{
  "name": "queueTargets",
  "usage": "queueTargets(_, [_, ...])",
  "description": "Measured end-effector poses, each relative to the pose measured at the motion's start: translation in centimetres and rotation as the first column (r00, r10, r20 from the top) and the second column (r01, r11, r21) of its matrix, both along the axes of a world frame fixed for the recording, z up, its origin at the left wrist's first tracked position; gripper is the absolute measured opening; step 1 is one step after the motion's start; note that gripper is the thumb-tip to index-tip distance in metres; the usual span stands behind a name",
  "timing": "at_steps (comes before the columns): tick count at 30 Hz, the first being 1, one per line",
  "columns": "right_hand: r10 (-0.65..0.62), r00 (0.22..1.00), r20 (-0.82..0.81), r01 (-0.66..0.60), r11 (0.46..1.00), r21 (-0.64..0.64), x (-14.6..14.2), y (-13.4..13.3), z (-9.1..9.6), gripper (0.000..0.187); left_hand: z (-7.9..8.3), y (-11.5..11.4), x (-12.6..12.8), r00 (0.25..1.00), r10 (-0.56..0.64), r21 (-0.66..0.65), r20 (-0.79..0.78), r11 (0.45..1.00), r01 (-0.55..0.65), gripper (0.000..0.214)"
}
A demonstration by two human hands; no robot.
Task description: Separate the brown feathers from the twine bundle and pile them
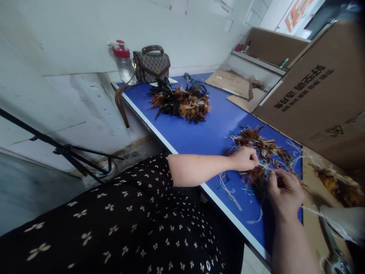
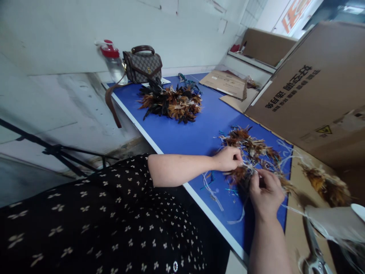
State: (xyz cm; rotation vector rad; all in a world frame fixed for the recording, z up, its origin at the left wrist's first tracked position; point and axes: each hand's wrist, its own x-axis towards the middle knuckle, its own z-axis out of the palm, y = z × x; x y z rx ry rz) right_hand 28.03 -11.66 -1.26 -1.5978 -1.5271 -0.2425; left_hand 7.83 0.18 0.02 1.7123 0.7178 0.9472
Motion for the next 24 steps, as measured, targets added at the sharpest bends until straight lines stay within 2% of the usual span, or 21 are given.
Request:
queueTargets(5, [-0.065, 0.992, 0.106, 0.079, 0.988, -0.135, 1.0, 0.2, -1.2, 0.037, 0.0, 0.2, 0.0, 0.999, -0.031, -0.045, 0.024, 0.998, 0.032, 0.022])
queueTargets(7, [-0.055, 0.988, 0.143, 0.085, 0.974, -0.208, 1.1, 0.2, -1.6, 0.033, 0.0, 0.2, 0.2, 0.989, -0.117, -0.048, 0.085, 0.991, 0.122, 0.020])
queueTargets(10, [-0.042, 0.980, 0.193, 0.095, 0.957, -0.275, 1.0, 0.4, -2.0, 0.033, -0.1, 0.2, 0.5, 0.943, -0.266, -0.093, 0.200, 0.953, 0.288, 0.021])
queueTargets(14, [-0.048, 0.970, 0.239, 0.124, 0.942, -0.312, 0.7, 0.4, -2.0, 0.035, -0.4, 0.0, 1.0, 0.915, -0.321, -0.187, 0.245, 0.910, 0.370, 0.028])
queueTargets(18, [-0.061, 0.963, 0.264, 0.154, 0.924, -0.350, 0.2, 0.4, -1.8, 0.023, 0.0, -0.3, 0.7, 0.946, -0.301, -0.192, 0.124, 0.928, 0.321, 0.026])
queueTargets(24, [-0.111, 0.960, 0.258, 0.204, 0.907, -0.368, -0.4, 0.8, -1.7, 0.020, 1.7, -0.8, -0.5, 0.956, -0.270, -0.073, -0.113, 0.962, 0.263, 0.026])
